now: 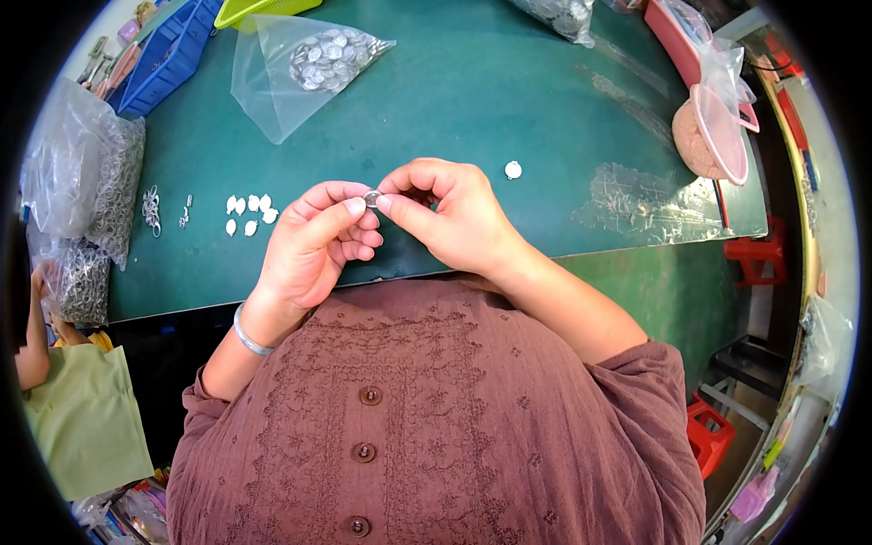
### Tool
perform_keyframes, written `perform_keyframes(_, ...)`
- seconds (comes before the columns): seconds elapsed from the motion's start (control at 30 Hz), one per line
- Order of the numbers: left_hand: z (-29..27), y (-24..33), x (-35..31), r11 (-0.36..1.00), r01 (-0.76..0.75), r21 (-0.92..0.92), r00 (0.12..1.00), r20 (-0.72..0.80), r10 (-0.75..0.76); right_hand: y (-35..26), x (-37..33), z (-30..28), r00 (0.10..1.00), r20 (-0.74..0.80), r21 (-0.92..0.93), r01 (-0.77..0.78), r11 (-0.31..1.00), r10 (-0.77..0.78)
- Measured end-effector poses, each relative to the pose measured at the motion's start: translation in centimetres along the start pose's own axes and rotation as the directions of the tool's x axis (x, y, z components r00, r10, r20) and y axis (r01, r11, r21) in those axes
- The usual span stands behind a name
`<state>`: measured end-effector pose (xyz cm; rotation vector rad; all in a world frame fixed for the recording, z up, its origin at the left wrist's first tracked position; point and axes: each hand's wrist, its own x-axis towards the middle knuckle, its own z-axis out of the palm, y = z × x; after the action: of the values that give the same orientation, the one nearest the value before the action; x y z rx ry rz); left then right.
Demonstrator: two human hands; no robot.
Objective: The person picks up small circular metal components from a table, organizes them into small groups, and uses pliers to clip or adjust the edges of individual components.
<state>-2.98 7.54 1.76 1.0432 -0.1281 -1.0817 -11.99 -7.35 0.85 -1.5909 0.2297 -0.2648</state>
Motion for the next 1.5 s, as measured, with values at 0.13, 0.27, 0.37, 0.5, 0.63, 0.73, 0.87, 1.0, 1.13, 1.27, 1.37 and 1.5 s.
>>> perform_keyframes(0.13, -0.1, 0.0, 0.0, 1.0, 0.002, 0.027, 1.0, -0.014, -0.002, -0.2, 0.0, 0.1, 0.997, 0.011, 0.049, -0.074, 0.996, 0.073)
perform_keyframes(0.27, -0.6, -0.4, 0.1, 0.994, -0.031, 0.103, 0.999, -0.02, 0.033, -0.3, -0.1, 0.0, 0.984, 0.051, 0.136, -0.174, 0.975, 0.168)
perform_keyframes(0.37, -0.4, -0.6, 0.2, 0.986, -0.07, 0.153, 0.997, -0.031, 0.076, -0.6, -0.1, -0.1, 0.976, 0.073, 0.123, -0.215, 0.969, 0.207)
perform_keyframes(0.5, 0.4, -0.6, 0.0, 0.946, -0.166, 0.277, 0.984, -0.019, 0.178, -1.0, -0.1, -0.5, 0.967, 0.103, 0.119, -0.246, 0.962, 0.234)
perform_keyframes(0.63, 0.3, -0.7, -0.1, 0.926, -0.184, 0.33, 0.982, 0.016, 0.19, -1.0, 0.0, -0.8, 0.96, 0.149, 0.128, -0.258, 0.958, 0.239)
perform_keyframes(0.73, 0.3, -0.8, 0.0, 0.908, -0.2, 0.368, 0.978, 0.025, 0.205, -0.9, -0.1, -0.9, 0.962, 0.147, 0.15, -0.253, 0.956, 0.232)
perform_keyframes(0.87, 0.3, -0.9, -0.1, 0.886, -0.219, 0.409, 0.973, 0.028, 0.228, -1.1, -0.2, -1.0, 0.954, 0.163, 0.154, -0.278, 0.948, 0.253)
perform_keyframes(1.0, 0.5, -0.8, -0.2, 0.86, -0.239, 0.45, 0.968, 0.038, 0.249, -1.1, -0.3, -1.0, 0.953, 0.157, 0.158, -0.283, 0.946, 0.259)
perform_keyframes(1.13, 0.4, -1.1, -0.1, 0.839, -0.268, 0.474, 0.959, 0.053, 0.277, -1.0, -0.3, -1.1, 0.953, 0.164, 0.146, -0.277, 0.95, 0.253)
perform_keyframes(1.27, 0.4, -1.1, -0.1, 0.858, -0.287, 0.427, 0.956, 0.073, 0.283, -0.4, -0.4, -1.1, 0.965, 0.177, 0.183, -0.224, 0.957, 0.192)
perform_keyframes(1.37, 0.3, -0.6, -0.1, 0.909, -0.186, 0.374, 0.983, 0.069, 0.173, -0.4, -0.5, -1.0, 0.981, 0.15, 0.165, -0.149, 0.975, 0.124)
perform_keyframes(1.5, -0.3, -0.6, 0.0, 0.995, 0.011, 0.101, 0.993, 0.118, -0.023, -0.2, -0.6, -1.2, 0.982, 0.17, 0.117, -0.102, 0.988, 0.082)
